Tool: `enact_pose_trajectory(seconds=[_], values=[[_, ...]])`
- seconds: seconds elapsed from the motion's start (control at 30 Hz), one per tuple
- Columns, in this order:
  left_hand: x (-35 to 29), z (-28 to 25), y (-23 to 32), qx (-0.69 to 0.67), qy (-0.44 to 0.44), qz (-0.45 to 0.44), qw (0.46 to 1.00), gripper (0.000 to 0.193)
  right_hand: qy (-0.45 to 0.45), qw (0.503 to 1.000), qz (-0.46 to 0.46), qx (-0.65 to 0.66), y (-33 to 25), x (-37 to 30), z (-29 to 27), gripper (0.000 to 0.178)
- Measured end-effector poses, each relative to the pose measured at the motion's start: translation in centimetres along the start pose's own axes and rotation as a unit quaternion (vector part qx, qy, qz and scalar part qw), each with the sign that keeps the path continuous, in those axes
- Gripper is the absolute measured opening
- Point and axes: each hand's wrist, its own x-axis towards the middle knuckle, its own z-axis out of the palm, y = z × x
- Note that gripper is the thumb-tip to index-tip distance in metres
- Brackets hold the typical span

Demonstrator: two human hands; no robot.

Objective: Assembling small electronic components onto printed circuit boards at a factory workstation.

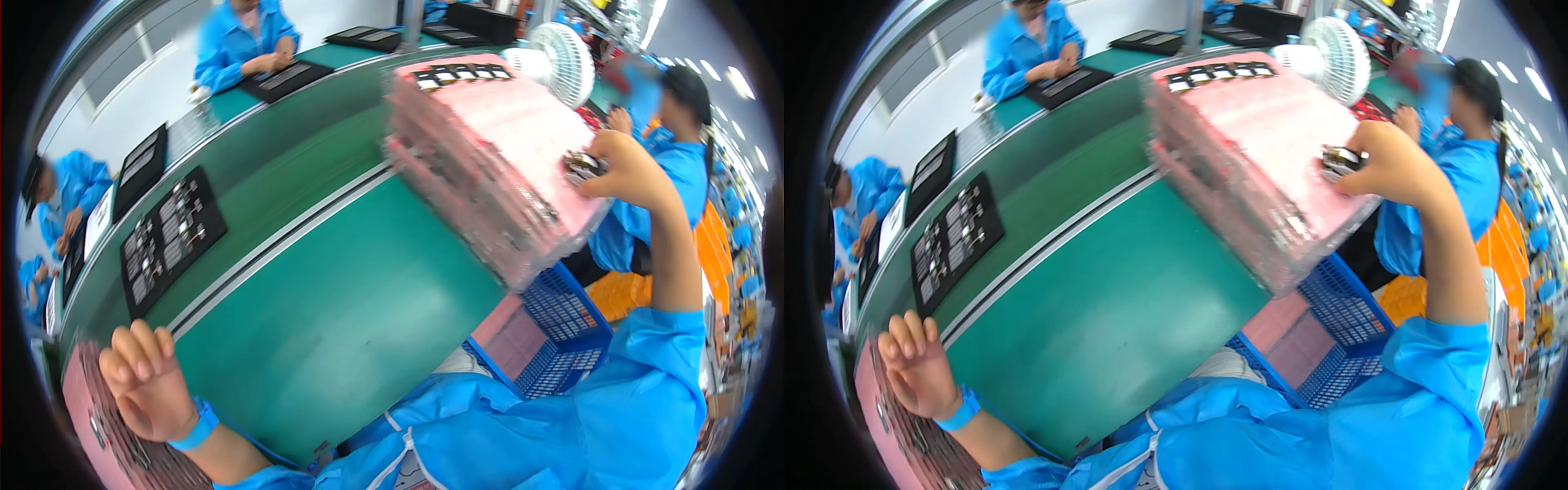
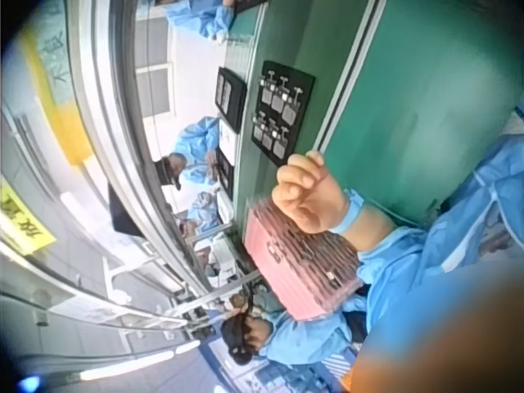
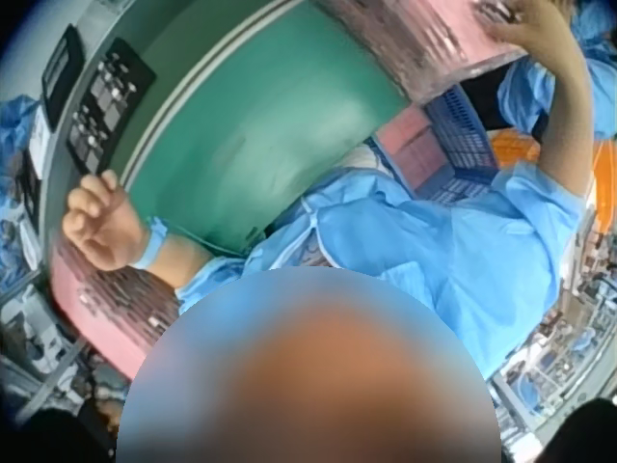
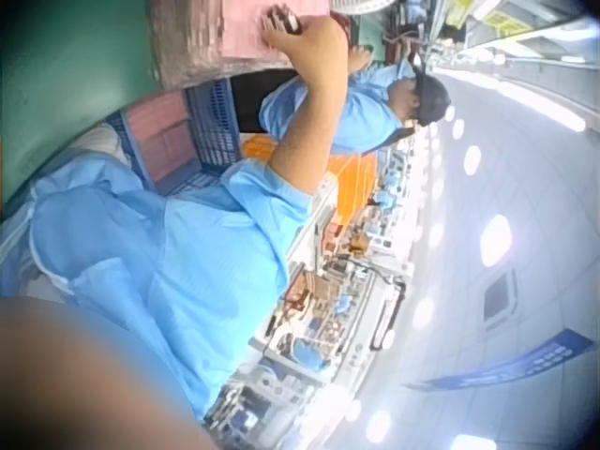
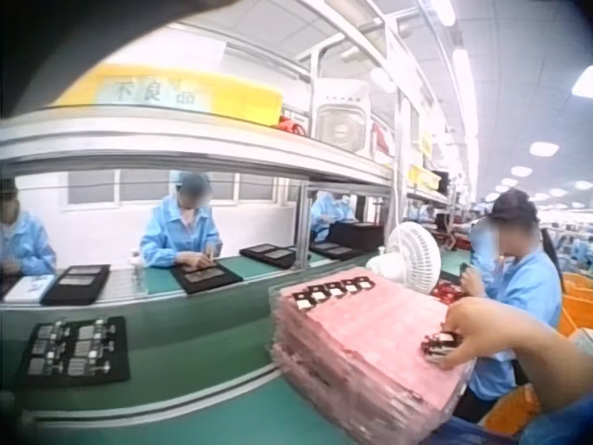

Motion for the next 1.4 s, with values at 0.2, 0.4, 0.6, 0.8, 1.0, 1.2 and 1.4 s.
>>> enact_pose_trajectory(seconds=[0.2,0.4,0.6,0.8,1.0,1.2,1.4], values=[[0.1,0.5,1.0,0.007,-0.026,0.010,1.000,0.023,0.052,0.997,-0.036,0.050,-4.4,-0.2,-2.7,0.033],[-0.2,-0.5,1.8,0.015,-0.023,0.024,0.999,0.024,0.118,0.958,-0.252,0.061,-13.4,-2.3,-1.0,0.048],[0.1,-0.4,2.7,0.030,-0.027,0.034,0.999,0.025,0.007,0.946,-0.283,0.161,-21.3,-0.4,8.6,0.035],[-0.6,-2.5,4.5,0.131,-0.016,0.088,0.987,0.032,0.026,0.995,-0.088,-0.032,-19.9,9.3,20.1,0.029],[-1.0,-4.6,6.0,0.114,0.039,0.092,0.988,0.028,-0.046,0.997,-0.035,-0.053,-19.0,11.2,21.9,0.030],[-0.7,-5.5,5.6,0.089,0.041,0.056,0.994,0.025,-0.051,0.996,-0.060,-0.046,-20.2,11.2,22.0,0.030],[-0.3,-5.0,3.7,0.106,0.072,-0.007,0.992,0.021,-0.038,0.997,-0.071,-0.003,-20.6,12.2,22.4,0.031]])
